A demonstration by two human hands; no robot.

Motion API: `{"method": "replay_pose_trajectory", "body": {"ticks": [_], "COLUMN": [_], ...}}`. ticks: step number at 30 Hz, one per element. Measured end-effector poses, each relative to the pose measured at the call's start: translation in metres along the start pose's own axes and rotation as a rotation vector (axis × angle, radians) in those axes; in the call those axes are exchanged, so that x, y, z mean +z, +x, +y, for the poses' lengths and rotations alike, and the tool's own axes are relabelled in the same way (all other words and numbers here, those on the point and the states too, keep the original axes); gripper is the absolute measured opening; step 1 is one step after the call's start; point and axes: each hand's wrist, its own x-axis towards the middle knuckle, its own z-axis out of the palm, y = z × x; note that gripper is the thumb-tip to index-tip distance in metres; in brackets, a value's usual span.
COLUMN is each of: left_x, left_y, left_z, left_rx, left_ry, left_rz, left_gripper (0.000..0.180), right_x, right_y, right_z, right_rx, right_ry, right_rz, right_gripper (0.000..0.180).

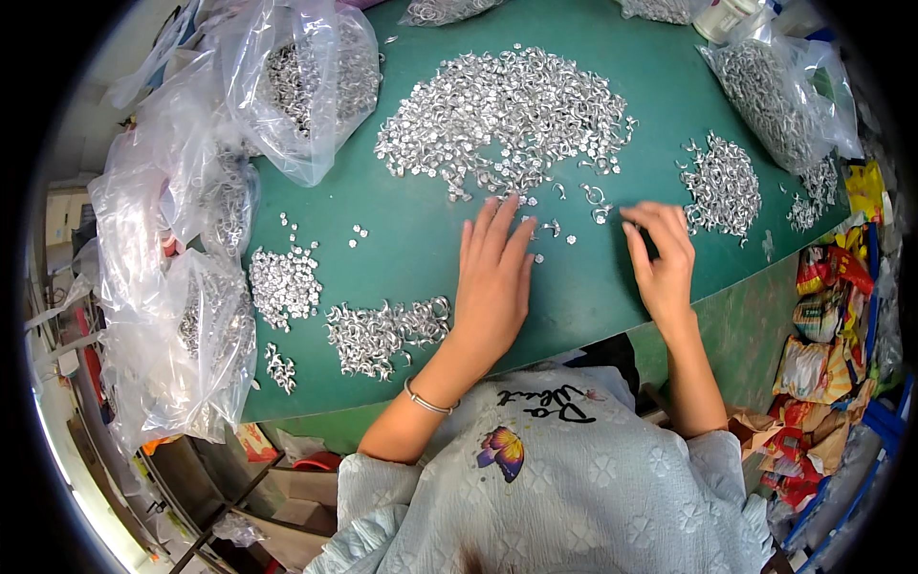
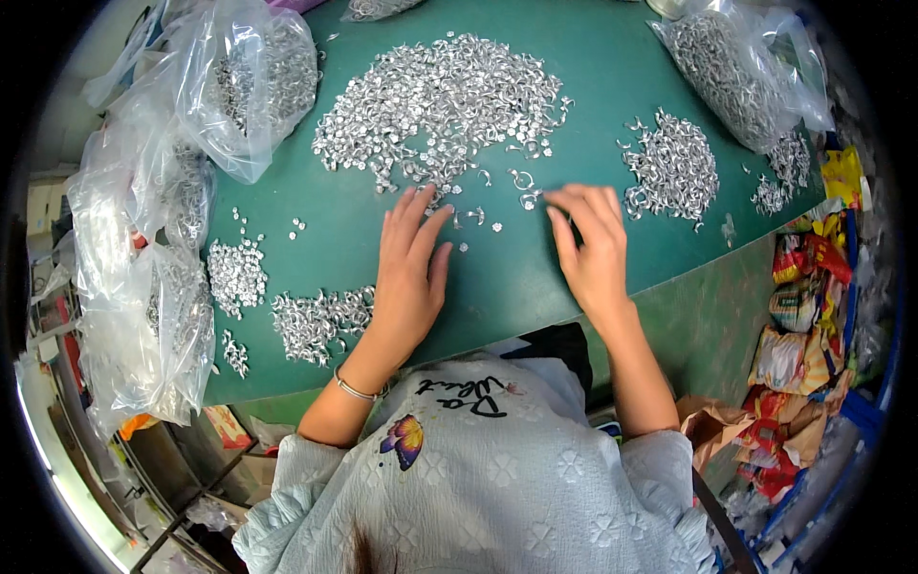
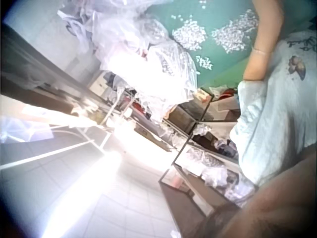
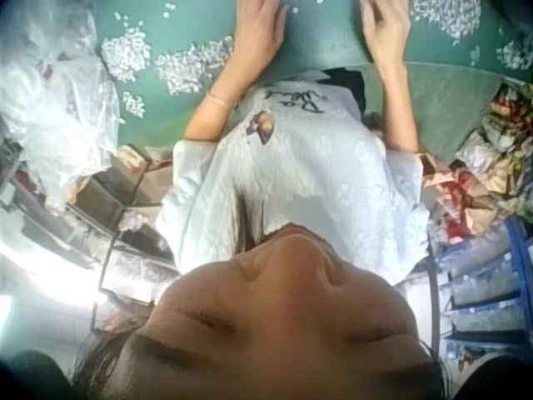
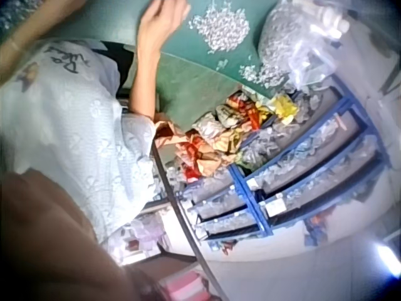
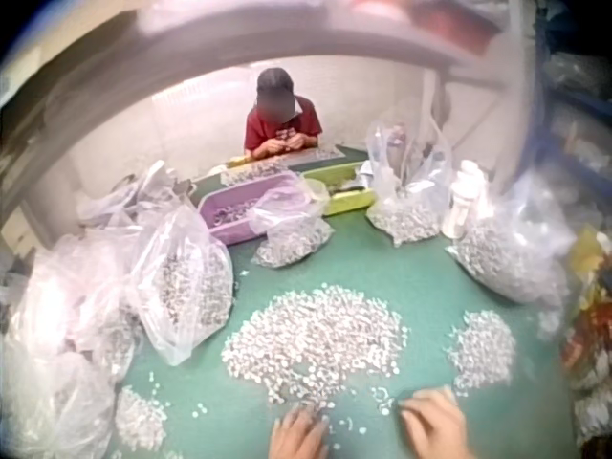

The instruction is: The person sorts small metal components by hand on a green work table, moving them from a large central pile into smaller groups and picking through them individually.

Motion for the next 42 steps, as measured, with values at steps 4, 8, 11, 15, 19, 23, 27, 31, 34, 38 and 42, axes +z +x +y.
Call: {"method": "replay_pose_trajectory", "body": {"ticks": [4,8,11,15,19,23,27,31,34,38,42], "left_x": [0.008,-0.004,-0.013,-0.018,-0.019,-0.016,-0.017,-0.019,-0.015,-0.015,-0.012], "left_y": [-0.005,-0.011,-0.023,-0.030,-0.027,-0.026,-0.030,-0.032,-0.029,-0.030,-0.029], "left_z": [0.007,0.007,0.002,-0.001,-0.002,0.004,0.001,0.000,-0.003,-0.006,-0.017], "left_rx": [0.022,-0.025,-0.082,-0.127,-0.110,-0.104,-0.099,-0.104,-0.092,-0.102,-0.112], "left_ry": [0.072,0.068,0.067,0.025,-0.020,-0.100,-0.081,-0.080,-0.077,-0.085,-0.074], "left_rz": [0.009,0.097,0.098,0.109,0.111,0.091,0.089,0.075,0.067,0.067,0.070], "left_gripper": [0.038,0.038,0.041,0.045,0.046,0.046,0.045,0.043,0.042,0.043,0.046], "right_x": [0.024,0.032,0.034,0.024,0.014,0.015,0.017,0.034,0.044,0.039,0.025], "right_y": [0.028,0.028,0.025,0.030,0.025,0.029,0.091,0.224,0.292,0.259,0.175], "right_z": [-0.008,-0.011,-0.006,-0.009,-0.011,-0.021,-0.042,-0.051,-0.045,-0.055,-0.034], "right_rx": [-0.009,0.024,-0.049,-0.006,0.494,0.822,0.609,0.294,0.392,0.264,0.081], "right_ry": [-0.281,-0.256,-0.258,-0.036,0.778,1.563,1.248,1.124,1.138,0.789,0.451], "right_rz": [-0.055,-0.128,-0.100,-0.038,-0.202,-0.441,-0.444,-0.239,-0.137,-0.116,-0.400], "right_gripper": [0.027,0.013,0.011,0.006,0.006,0.012,0.013,0.019,0.033,0.037,0.031]}}
